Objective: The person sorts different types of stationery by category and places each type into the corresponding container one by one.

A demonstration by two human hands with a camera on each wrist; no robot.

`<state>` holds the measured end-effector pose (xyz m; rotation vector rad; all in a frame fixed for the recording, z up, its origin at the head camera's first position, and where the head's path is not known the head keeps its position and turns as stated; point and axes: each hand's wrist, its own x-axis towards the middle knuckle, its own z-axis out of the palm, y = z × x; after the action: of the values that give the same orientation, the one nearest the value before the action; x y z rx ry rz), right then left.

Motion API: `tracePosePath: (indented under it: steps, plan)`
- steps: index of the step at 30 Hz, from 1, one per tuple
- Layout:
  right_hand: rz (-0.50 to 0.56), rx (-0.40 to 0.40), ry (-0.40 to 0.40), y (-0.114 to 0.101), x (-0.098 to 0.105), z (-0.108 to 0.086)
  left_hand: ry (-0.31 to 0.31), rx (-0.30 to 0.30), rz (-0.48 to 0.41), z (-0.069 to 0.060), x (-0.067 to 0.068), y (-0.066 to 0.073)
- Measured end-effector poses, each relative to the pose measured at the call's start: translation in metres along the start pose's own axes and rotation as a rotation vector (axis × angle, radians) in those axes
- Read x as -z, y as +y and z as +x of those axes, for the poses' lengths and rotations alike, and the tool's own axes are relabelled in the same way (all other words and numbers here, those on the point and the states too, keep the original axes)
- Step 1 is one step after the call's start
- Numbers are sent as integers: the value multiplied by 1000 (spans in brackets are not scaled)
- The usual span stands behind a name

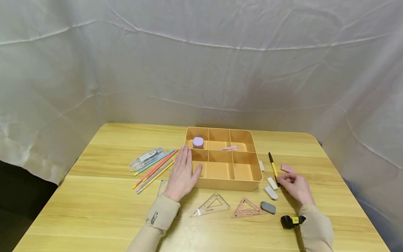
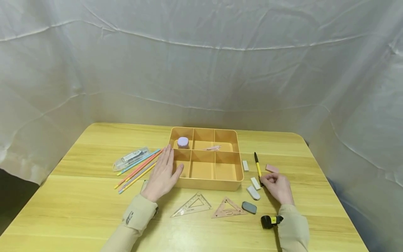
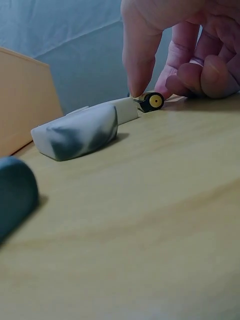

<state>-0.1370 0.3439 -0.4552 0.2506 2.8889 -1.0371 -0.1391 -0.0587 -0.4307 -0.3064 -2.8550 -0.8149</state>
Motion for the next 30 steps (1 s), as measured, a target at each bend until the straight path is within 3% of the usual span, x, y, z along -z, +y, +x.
tracePosePath:
  steps: [15, 30]
  plan:
    - [1, -52, -36, -5, 1, 2, -4, 1, 3, 0, 1, 0]
    - [99, -108, -36, -6, 0, 3, -5, 6, -8, 0, -1, 0]
